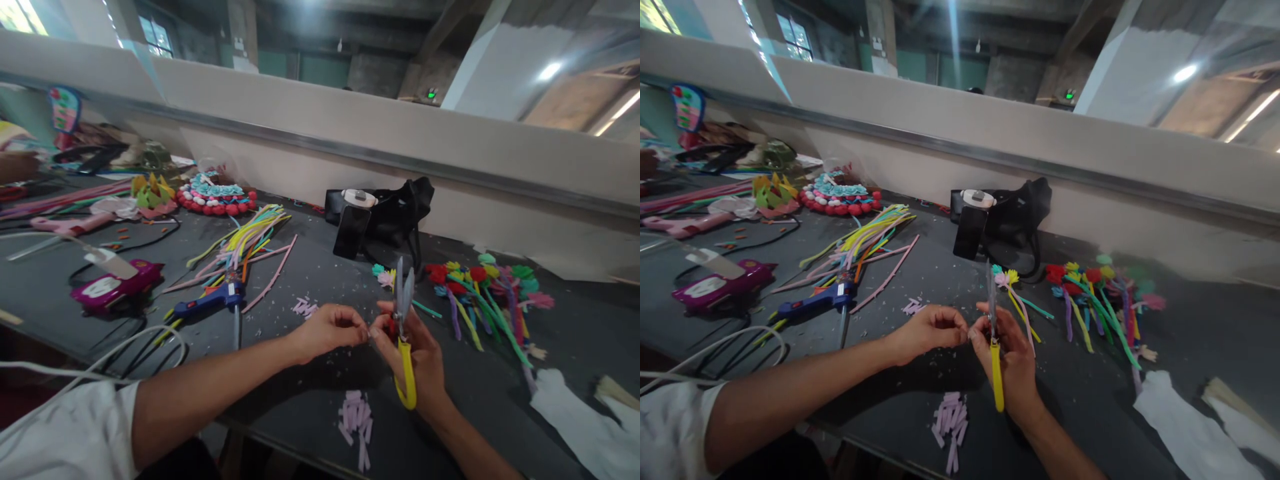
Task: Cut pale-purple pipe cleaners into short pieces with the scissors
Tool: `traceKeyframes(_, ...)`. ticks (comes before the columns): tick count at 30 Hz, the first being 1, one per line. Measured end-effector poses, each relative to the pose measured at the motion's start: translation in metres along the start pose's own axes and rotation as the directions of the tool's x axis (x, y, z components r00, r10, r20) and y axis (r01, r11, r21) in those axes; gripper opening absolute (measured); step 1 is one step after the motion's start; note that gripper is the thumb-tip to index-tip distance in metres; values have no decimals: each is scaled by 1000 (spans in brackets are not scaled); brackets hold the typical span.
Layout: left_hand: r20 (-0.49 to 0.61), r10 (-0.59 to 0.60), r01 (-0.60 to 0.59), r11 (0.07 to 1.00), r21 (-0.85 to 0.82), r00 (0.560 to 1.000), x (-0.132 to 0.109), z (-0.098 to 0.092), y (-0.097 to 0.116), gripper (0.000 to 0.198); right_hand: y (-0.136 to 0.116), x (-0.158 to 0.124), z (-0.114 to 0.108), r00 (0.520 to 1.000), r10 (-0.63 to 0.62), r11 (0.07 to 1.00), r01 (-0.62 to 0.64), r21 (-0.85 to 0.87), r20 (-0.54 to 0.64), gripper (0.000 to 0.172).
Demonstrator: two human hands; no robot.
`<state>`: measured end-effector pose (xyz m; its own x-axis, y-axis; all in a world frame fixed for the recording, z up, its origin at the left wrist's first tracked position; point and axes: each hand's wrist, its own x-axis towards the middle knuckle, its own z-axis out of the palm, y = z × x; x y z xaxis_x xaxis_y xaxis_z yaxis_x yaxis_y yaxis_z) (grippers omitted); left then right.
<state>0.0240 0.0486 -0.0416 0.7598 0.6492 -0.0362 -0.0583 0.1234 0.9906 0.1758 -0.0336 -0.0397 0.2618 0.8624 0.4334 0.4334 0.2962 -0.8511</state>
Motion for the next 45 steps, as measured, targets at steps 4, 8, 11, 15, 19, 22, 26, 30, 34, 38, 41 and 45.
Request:
traceKeyframes(4, -75, 210, -180, 939, 291, 975, -2, 3, 2, 11, 4, 3, -2, 999, -23, 991, 19, -135, -22, 29)
traceKeyframes(8, -83, 346, -267, 836, 480, 935, -5, 5, 4, 7, 5, 3, -4, 998, -53, 975, 48, -215, -18, 26)
traceKeyframes(11, -72, 374, -290, 813, 505, 925, -5, 4, 1, 6, 4, 2, -3, 998, -60, 968, 54, -246, -18, 25)
traceKeyframes(15, -69, 342, -280, 854, 439, 937, -4, 3, -4, 7, 1, 1, -1, 998, -53, 970, 46, -238, -25, 26)
traceKeyframes(19, -149, 155, -136, 982, 132, 977, -1, 1, -1, 6, -1, 1, -1, 996, -56, 966, 36, -257, -69, 30)
traceKeyframes(22, -250, 86, -123, 983, -135, 964, 2, -2, 5, 10, 4, 3, -1, 991, -95, 937, 59, -344, -91, 33)
traceKeyframes(26, -310, 78, -202, 897, -392, 948, 5, -5, 11, 12, 13, 3, -1, 992, -127, 887, 116, -448, 6, 34)
traceKeyframes(30, -320, 82, -241, 834, -497, 944, 6, -6, 14, 13, 16, 2, -1, 993, -50, 846, 99, -524, 107, 29)
traceKeyframes(34, -334, 78, -257, 805, -535, 939, 6, -6, 14, 16, 19, 1, -1, 986, -52, 824, 132, -551, 159, 28)
traceKeyframes(38, -331, 88, -263, 805, -532, 940, 5, -6, 14, 18, 21, -1, 0, 983, -39, 808, 135, -574, 178, 29)
traceKeyframes(41, -327, 98, -266, 810, -523, 940, 5, -6, 13, 18, 20, -1, 0, 984, -39, 797, 136, -589, 176, 29)
traceKeyframes(45, -335, 118, -286, 810, -512, 935, 5, -6, 13, 15, 19, -1, 0, 983, -54, 793, 148, -590, 174, 28)
